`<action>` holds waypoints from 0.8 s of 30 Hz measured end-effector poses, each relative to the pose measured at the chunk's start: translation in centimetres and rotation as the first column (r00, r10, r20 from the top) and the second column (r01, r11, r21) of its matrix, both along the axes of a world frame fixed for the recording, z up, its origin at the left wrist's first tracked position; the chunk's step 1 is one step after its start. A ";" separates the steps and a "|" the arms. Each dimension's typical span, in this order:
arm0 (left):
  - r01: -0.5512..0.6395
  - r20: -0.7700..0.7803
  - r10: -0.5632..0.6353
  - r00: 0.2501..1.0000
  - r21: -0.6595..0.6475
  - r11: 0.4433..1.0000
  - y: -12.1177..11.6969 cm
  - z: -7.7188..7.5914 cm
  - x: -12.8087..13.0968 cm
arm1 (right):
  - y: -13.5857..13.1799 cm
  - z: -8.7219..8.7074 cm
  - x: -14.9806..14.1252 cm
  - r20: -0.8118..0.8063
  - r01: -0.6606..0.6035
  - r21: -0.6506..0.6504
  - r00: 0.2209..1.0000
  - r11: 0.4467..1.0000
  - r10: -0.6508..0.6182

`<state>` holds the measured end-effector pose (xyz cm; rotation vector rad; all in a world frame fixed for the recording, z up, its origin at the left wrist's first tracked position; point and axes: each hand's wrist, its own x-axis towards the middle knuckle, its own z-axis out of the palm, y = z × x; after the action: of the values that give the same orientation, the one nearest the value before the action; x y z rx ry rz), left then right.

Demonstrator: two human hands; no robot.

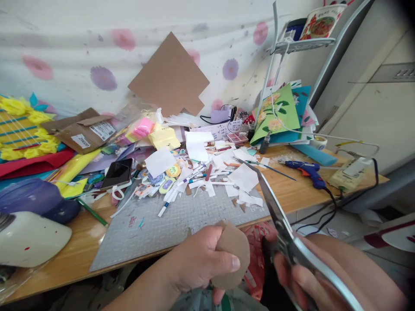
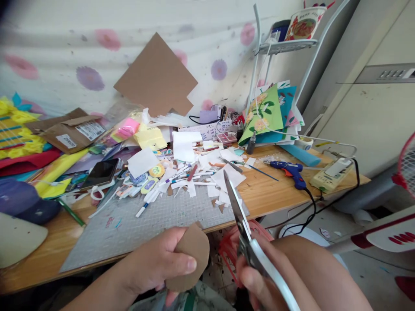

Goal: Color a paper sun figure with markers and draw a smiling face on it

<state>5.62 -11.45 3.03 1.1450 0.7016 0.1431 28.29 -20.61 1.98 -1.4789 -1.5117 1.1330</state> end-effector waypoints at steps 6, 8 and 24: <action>0.159 -0.014 -0.158 0.987 0.097 0.983 -0.2 2.4 1.0 | 2.9 2.1 -4.0 -0.380 -0.016 -0.026 0.925 1.000 0.005; 0.118 -0.090 -0.104 0.990 0.157 0.981 0.0 2.3 0.8 | 3.5 1.9 -4.7 -0.411 0.022 -0.003 0.911 1.000 -0.022; -0.593 0.193 0.573 0.796 0.066 0.802 -1.9 -1.8 2.2 | 2.9 -1.3 -3.2 -0.426 0.073 0.042 0.904 0.996 -0.048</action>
<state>7.81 -13.39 1.25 0.9840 0.8921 0.8134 25.09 -17.73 0.68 -1.1367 -1.1754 1.2660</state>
